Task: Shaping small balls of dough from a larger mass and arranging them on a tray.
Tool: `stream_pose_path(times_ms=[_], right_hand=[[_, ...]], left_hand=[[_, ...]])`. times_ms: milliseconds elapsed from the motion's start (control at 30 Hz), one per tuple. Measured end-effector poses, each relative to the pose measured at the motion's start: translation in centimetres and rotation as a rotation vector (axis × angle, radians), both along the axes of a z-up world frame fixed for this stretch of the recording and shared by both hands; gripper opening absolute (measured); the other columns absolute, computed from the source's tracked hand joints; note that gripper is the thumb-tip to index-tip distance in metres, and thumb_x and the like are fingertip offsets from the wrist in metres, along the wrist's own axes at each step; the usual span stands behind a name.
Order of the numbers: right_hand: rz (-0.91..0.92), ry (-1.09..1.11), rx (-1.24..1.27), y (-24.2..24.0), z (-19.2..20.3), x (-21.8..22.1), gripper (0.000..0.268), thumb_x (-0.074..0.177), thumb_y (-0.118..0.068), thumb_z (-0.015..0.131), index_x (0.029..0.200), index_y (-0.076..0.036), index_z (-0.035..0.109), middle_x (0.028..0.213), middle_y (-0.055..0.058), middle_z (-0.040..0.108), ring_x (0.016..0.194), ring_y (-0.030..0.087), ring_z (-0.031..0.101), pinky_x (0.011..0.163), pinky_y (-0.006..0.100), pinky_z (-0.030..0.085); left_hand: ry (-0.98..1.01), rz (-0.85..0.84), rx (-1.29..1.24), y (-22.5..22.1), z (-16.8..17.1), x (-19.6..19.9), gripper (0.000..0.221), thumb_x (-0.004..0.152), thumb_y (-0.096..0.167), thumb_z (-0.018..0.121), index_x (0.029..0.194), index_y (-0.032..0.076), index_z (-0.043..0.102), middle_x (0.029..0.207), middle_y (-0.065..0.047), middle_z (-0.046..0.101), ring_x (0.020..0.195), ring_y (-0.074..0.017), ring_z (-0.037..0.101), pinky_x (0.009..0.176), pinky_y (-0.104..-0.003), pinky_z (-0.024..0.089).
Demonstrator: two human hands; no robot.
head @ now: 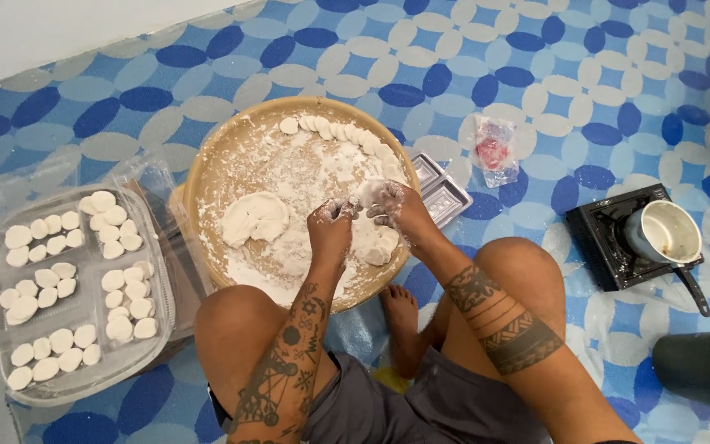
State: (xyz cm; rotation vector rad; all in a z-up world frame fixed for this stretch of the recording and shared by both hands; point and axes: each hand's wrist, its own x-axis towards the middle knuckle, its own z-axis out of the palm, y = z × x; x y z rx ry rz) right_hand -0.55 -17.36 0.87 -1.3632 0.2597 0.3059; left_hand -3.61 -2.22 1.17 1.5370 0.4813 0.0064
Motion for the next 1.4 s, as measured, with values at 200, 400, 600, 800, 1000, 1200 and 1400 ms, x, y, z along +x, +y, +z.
stream_pose_path(times_ms=[200,400,600,800,1000,1200,1400], right_hand=[[0.043,-0.221,-0.16,2.2,7.3,-2.1,0.044,0.085,-0.001,0.075,0.125,0.008,0.058,0.081,0.009,0.067,0.063,0.01,0.063,0.054,0.018,0.051],[0.161,-0.192,-0.211,0.7,3.7,-1.2,0.044,0.08,0.003,0.079,0.12,0.001,0.06,0.083,0.004,0.065,0.071,0.009,0.067,0.063,0.021,0.059],[0.206,-0.16,-0.211,2.0,7.6,-1.5,0.039,0.085,-0.002,0.077,0.121,0.001,0.062,0.085,0.002,0.06,0.072,0.008,0.063,0.063,0.019,0.056],[0.237,0.011,-0.253,1.3,6.1,-0.2,0.03,0.09,-0.015,0.066,0.109,0.008,0.068,0.076,0.015,0.068,0.063,0.018,0.067,0.059,0.03,0.059],[0.352,0.015,-0.425,-1.2,-3.0,1.1,0.017,0.081,-0.009,0.077,0.094,0.002,0.076,0.058,0.013,0.063,0.047,0.017,0.062,0.043,0.028,0.05],[0.447,0.1,-0.761,-1.8,-7.7,0.7,0.023,0.076,-0.023,0.078,0.093,-0.007,0.079,0.072,0.011,0.071,0.068,0.024,0.069,0.065,0.037,0.055],[0.811,0.011,-1.172,-1.7,-12.7,-0.9,0.04,0.078,-0.03,0.079,0.112,-0.009,0.075,0.099,0.018,0.075,0.105,0.04,0.072,0.09,0.051,0.057]], left_hand=[[0.056,-0.045,-0.04,0.0,1.4,-0.2,0.016,0.086,0.023,0.069,0.088,0.012,0.08,0.072,-0.007,0.073,0.065,-0.0129,0.061,0.067,-0.026,0.049],[-0.057,-0.129,0.124,0.0,1.0,0.6,0.018,0.085,0.024,0.078,0.096,0.01,0.081,0.085,-0.013,0.076,0.085,-0.0235,0.074,0.079,-0.036,0.056],[0.003,-0.169,0.237,1.0,-1.8,0.6,0.015,0.083,0.021,0.074,0.092,0.013,0.082,0.081,-0.009,0.076,0.085,-0.0247,0.075,0.077,-0.035,0.057],[0.069,-0.167,0.239,1.5,-9.4,1.7,0.016,0.079,0.021,0.075,0.091,0.012,0.082,0.079,-0.01,0.076,0.089,-0.0349,0.074,0.08,-0.044,0.055],[0.117,-0.257,0.214,1.2,-6.0,0.4,0.018,0.083,0.026,0.074,0.093,0.013,0.082,0.08,-0.01,0.077,0.091,-0.0298,0.075,0.081,-0.04,0.056],[0.255,-0.459,0.13,2.9,-2.9,-1.4,0.039,0.082,0.016,0.065,0.119,0.007,0.075,0.091,-0.013,0.078,0.103,-0.0317,0.072,0.095,-0.044,0.052],[0.378,-0.626,0.385,2.6,-9.1,-2.6,0.036,0.081,0.029,0.072,0.111,0.012,0.076,0.1,-0.016,0.077,0.109,-0.0374,0.071,0.091,-0.051,0.054]])
